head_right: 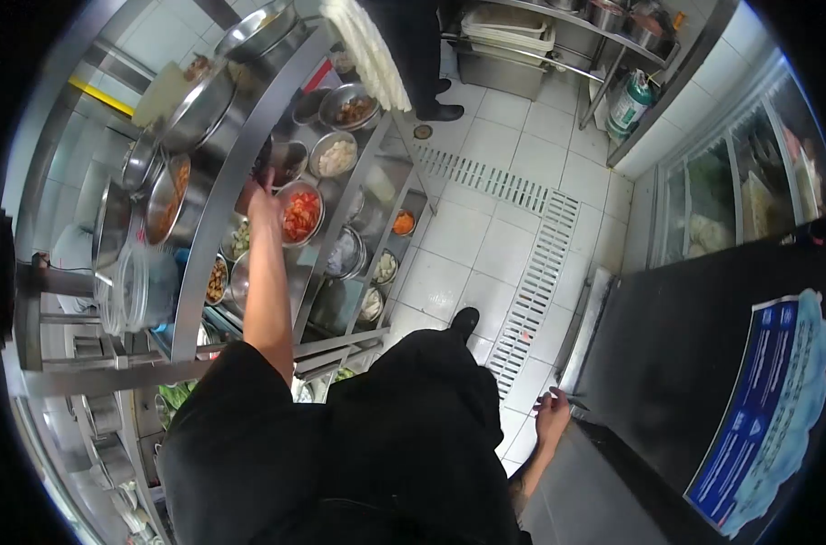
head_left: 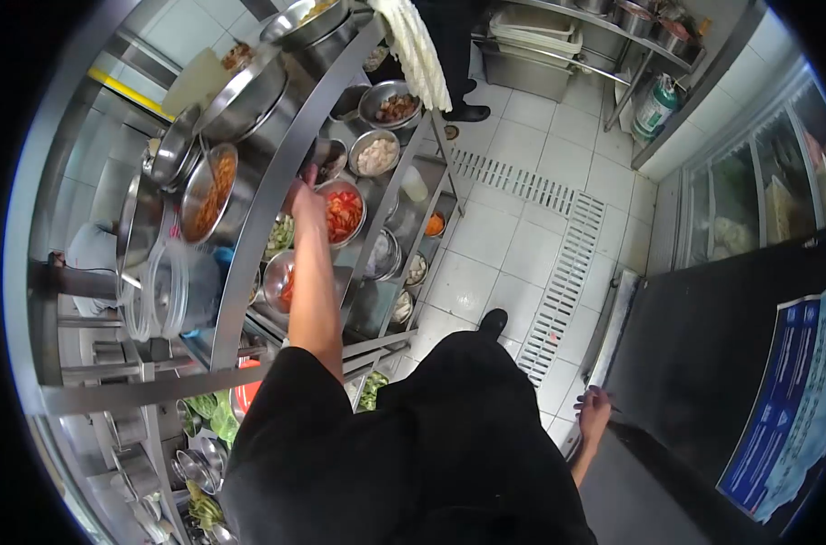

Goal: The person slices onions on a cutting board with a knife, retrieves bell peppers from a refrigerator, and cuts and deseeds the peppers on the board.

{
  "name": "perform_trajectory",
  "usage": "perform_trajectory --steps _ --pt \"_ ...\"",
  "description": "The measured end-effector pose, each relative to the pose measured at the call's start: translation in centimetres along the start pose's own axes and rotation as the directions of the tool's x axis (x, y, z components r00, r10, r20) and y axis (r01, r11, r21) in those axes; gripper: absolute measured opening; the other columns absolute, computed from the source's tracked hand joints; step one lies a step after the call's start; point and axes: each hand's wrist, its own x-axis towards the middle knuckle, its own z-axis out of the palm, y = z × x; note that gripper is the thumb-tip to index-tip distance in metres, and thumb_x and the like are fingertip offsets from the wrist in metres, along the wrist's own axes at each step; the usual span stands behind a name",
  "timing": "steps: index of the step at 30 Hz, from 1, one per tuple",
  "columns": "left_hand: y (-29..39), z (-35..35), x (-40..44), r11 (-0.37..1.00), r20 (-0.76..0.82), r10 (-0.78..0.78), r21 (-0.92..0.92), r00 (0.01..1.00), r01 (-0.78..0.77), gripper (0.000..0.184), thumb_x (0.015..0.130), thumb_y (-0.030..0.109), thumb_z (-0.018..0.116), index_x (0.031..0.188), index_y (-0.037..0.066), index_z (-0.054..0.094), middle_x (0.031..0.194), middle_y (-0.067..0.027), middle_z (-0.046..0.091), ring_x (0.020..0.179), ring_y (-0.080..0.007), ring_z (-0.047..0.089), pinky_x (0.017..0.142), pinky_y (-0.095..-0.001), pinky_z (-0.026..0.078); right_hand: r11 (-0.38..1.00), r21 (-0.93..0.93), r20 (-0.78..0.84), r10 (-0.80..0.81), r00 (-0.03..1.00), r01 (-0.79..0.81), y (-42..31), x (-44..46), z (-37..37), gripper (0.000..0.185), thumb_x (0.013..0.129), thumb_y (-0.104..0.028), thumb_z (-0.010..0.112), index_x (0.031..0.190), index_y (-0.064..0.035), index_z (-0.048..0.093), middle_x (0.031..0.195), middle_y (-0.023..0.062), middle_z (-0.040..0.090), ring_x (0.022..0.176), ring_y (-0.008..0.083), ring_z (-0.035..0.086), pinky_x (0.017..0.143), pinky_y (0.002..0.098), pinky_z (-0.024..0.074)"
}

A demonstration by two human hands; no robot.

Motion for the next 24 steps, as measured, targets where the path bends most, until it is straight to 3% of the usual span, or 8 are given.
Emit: perform_trajectory --steps 3,9,13,16,20,22,23,24 --pt "-1.7 3.2 4.7 0.976 -0.057 0.187 0.126 0.981 -0.179 0.016 0.095 0.008 0.053 0.102 -0.002 0.062 0.097 -0.0138 0.067 0.081 -0.0224 0.066 0.067 -0.0357 0.062 0.989 -0.124 0.038 -0.081 0.996 0.085 -3.5 5.9 -0.4 0.026 0.097 -0.013 0.056 0.116 0.0035 0.062 0.075 0.0143 0.069 0.062 0.0185 0.068 0.057 0.0321 0.0517" --pt "-2.7 7.9 11.4 0.824 -0.126 0.322 0.524 0.938 -0.213 0.014 0.094 0.008 0.054 0.100 -0.001 0.063 0.094 -0.0125 0.067 0.079 -0.0220 0.066 0.066 -0.0355 0.060 0.936 -0.247 0.269 -0.182 0.946 0.251 -10.7 20.6 0.4 0.028 0.091 -0.005 0.054 0.116 0.0038 0.063 0.075 0.0136 0.070 0.063 0.0179 0.070 0.054 0.0320 0.0523" --pt "-3.2 8.8 13.8 0.558 -0.120 0.364 0.822 0.924 -0.113 0.013 0.093 0.007 0.055 0.098 0.000 0.063 0.091 -0.0116 0.067 0.077 -0.0217 0.066 0.065 -0.0353 0.059 0.912 -0.254 0.388 -0.208 0.898 0.321 -15.9 31.9 1.7 0.025 0.092 -0.003 0.052 0.113 0.0039 0.065 0.079 0.0139 0.070 0.062 0.0177 0.069 0.057 0.0324 0.0539" --pt "-3.7 7.5 13.9 0.326 -0.140 0.352 0.945 0.925 0.019 0.012 0.093 0.007 0.055 0.097 0.000 0.064 0.090 -0.0110 0.067 0.076 -0.0214 0.066 0.065 -0.0352 0.058 0.727 -0.445 0.506 -0.278 0.817 0.523 -20.8 40.9 1.7 0.024 0.094 -0.011 0.055 0.111 0.0012 0.065 0.081 0.0166 0.072 0.066 0.0215 0.071 0.063 0.0361 0.0564" --pt "-4.0 5.9 11.9 0.086 -0.175 0.317 0.984 0.932 0.155 0.010 0.092 0.007 0.056 0.096 0.001 0.064 0.087 -0.0101 0.067 0.074 -0.0212 0.065 0.064 -0.0351 0.057 0.561 -0.435 0.618 -0.384 0.687 0.704 -29.8 50.0 1.2 0.023 0.092 -0.015 0.060 0.109 -0.0010 0.067 0.079 0.0181 0.072 0.070 0.0267 0.072 0.067 0.0389 0.0563" --pt "-3.8 5.6 10.2 -0.038 -0.172 0.289 0.981 0.942 0.191 0.010 0.092 0.006 0.056 0.095 0.002 0.065 0.086 -0.0097 0.067 0.073 -0.0210 0.065 0.064 -0.0350 0.057 0.633 -0.450 0.601 -0.308 0.738 0.630 -31.4 55.8 0.9 0.022 0.089 -0.015 0.062 0.106 -0.0024 0.068 0.079 0.0201 0.071 0.072 0.0322 0.072 0.069 0.0420 0.0554" --pt "-3.6 6.0 9.2 -0.134 -0.139 0.266 0.975 0.954 0.180 0.010 0.092 0.006 0.057 0.094 0.002 0.065 0.085 -0.0095 0.067 0.073 -0.0209 0.065 0.064 -0.0350 0.057 0.473 -0.424 0.655 -0.429 0.622 0.773 -33.9 56.9 0.5 0.022 0.088 -0.016 0.062 0.105 -0.0025 0.067 0.076 0.0202 0.069 0.071 0.0346 0.070 0.068 0.0447 0.0540" --pt "-3.3 6.4 7.8 -0.233 -0.101 0.237 0.960 0.966 0.158 0.009 0.092 0.006 0.057 0.094 0.002 0.065 0.085 -0.0093 0.067 0.072 -0.0209 0.065 0.063 -0.0350 0.056 0.461 -0.409 0.689 -0.410 0.598 0.787 -35.2 58.3 1.1 0.022 0.088 -0.016 0.062 0.105 -0.0025 0.067 0.076 0.0202 0.069 0.071 0.0346 0.070 0.068 0.0447 0.0540"
